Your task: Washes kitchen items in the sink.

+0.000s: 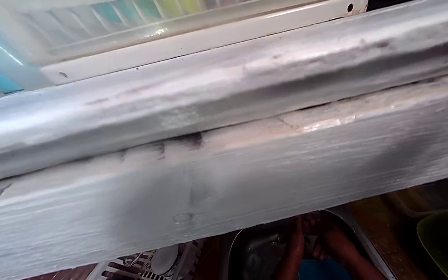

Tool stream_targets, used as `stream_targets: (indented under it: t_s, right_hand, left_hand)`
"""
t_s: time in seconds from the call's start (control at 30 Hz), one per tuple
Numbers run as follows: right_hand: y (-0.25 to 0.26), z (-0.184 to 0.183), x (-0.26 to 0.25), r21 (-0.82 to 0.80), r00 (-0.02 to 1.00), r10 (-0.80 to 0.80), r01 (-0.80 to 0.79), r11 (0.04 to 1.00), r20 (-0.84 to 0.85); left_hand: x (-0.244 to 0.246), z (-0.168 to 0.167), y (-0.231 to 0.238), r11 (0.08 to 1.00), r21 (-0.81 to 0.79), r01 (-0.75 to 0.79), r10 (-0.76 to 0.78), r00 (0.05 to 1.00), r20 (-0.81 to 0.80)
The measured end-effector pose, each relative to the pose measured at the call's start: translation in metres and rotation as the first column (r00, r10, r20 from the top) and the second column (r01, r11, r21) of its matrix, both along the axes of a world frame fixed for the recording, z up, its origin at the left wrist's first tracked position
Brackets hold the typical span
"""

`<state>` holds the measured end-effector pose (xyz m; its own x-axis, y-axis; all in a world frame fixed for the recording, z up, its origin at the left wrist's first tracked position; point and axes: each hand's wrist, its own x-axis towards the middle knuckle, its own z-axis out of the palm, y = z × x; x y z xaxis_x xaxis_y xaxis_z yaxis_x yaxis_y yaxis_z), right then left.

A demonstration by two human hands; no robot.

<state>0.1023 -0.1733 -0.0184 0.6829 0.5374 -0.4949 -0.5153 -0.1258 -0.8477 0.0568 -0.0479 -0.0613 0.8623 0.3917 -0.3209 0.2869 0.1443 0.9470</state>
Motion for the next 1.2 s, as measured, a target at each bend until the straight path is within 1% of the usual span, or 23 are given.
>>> stream_targets:
  t_s: [0.03,0.07,0.1,0.13,0.17,0.2,0.23,0.27,0.3,0.37,0.43,0.47,0.53,0.57,0.63,0.67,0.73,0.8,0.9,0.97,1.07,1.13,1.2]
  right_hand:
    - [0.0,0.0,-0.002,-0.025,0.989,0.109,-0.107,0.994,0.103]
    - [-0.002,-0.002,-0.004,-0.128,0.921,0.278,-0.251,0.959,0.273]
    - [-0.003,-0.003,-0.005,-0.312,0.773,0.471,-0.363,0.878,0.426]
    - [-0.002,-0.005,-0.004,-0.514,0.591,0.635,-0.389,0.764,0.497]
    - [-0.001,-0.009,-0.005,-0.649,0.45,0.726,-0.346,0.678,0.519]
    - [-0.001,-0.013,-0.005,-0.715,0.359,0.764,-0.288,0.637,0.536]
    - [-0.001,-0.015,-0.003,-0.74,0.322,0.774,-0.248,0.625,0.545]
    - [0.0,-0.014,0.0,-0.733,0.344,0.759,-0.233,0.639,0.552]
    - [0.001,-0.011,0.003,-0.685,0.429,0.707,-0.238,0.688,0.561]
    - [0.004,-0.008,0.007,-0.449,0.717,0.452,-0.214,0.867,0.531]
    - [0.006,-0.009,0.01,-0.169,0.924,0.145,-0.089,0.982,0.355]
    - [0.005,-0.009,0.011,-0.074,0.971,0.039,-0.022,0.997,0.235]
    - [-0.001,-0.011,0.014,0.039,0.996,-0.09,0.09,0.995,0.006]
    - [-0.005,-0.017,0.015,0.08,0.988,-0.127,0.134,0.988,-0.091]
    - [-0.012,-0.034,0.014,0.137,0.951,-0.159,0.201,0.97,-0.266]
    - [-0.016,-0.042,0.013,0.161,0.932,-0.153,0.215,0.963,-0.329]
    - [-0.022,-0.053,0.007,0.206,0.911,-0.106,0.201,0.958,-0.399]
    - [-0.023,-0.055,0.001,0.198,0.9,-0.104,0.205,0.959,-0.424]
    - [-0.022,-0.053,-0.001,0.136,0.914,-0.142,0.207,0.969,-0.379]
    - [-0.02,-0.047,0.002,0.086,0.945,-0.175,0.205,0.975,-0.277]
    - [-0.014,-0.034,0.007,0.09,0.976,-0.2,0.208,0.974,-0.083]
    - [-0.015,-0.027,0.007,0.082,0.986,-0.165,0.165,0.983,0.001]
    - [-0.018,-0.028,0.004,0.05,0.994,-0.106,0.104,0.993,0.029]
  left_hand:
    - [0.001,0.0,0.003,0.998,-0.036,-0.042,0.042,0.999,-0.003]
    - [0.002,0.001,0.006,0.987,-0.128,-0.094,0.088,0.995,-0.048]
    - [0.002,0.006,0.011,0.96,-0.239,-0.145,0.119,0.986,-0.117]
    - [0.001,0.01,0.016,0.923,-0.335,-0.189,0.127,0.972,-0.199]
    - [0.0,0.012,0.02,0.897,-0.386,-0.215,0.111,0.956,-0.273]
    - [-0.002,0.01,0.023,0.886,-0.408,-0.221,0.084,0.941,-0.327]
    - [-0.004,0.006,0.024,0.88,-0.424,-0.214,0.06,0.936,-0.347]
    - [-0.006,0.003,0.024,0.874,-0.44,-0.207,0.054,0.941,-0.335]
    - [-0.008,0.001,0.023,0.863,-0.47,-0.188,0.054,0.957,-0.283]
    - [-0.01,-0.001,0.015,0.865,-0.477,-0.156,0.103,0.985,-0.137]
    - [-0.009,-0.002,0.006,0.906,-0.41,-0.11,0.117,0.993,-0.009]
    - [-0.009,-0.004,0.007,0.942,-0.333,-0.043,0.062,0.997,0.047]
    - [-0.01,-0.005,0.01,0.991,-0.098,0.088,-0.081,0.994,0.073]
    - [-0.01,-0.004,0.012,0.986,0.052,0.156,-0.16,0.985,0.071]
    - [-0.012,0.0,0.015,0.91,0.329,0.253,-0.274,0.962,0.018]
    - [-0.014,0.003,0.014,0.865,0.417,0.279,-0.297,0.955,-0.02]
    - [-0.015,0.012,0.012,0.8,0.511,0.314,-0.32,0.944,-0.078]
    - [-0.015,0.025,0.009,0.761,0.535,0.367,-0.337,0.928,-0.158]
    - [-0.01,0.035,0.012,0.753,0.52,0.404,-0.355,0.914,-0.196]
    - [-0.006,0.033,0.017,0.791,0.491,0.364,-0.337,0.93,-0.146]
    - [-0.006,0.039,0.024,0.854,0.454,0.253,-0.22,0.967,-0.126]
    - [-0.013,0.059,0.027,0.833,0.497,0.244,-0.193,0.969,-0.151]
    - [-0.024,0.08,0.035,0.749,0.585,0.313,-0.242,0.95,-0.199]
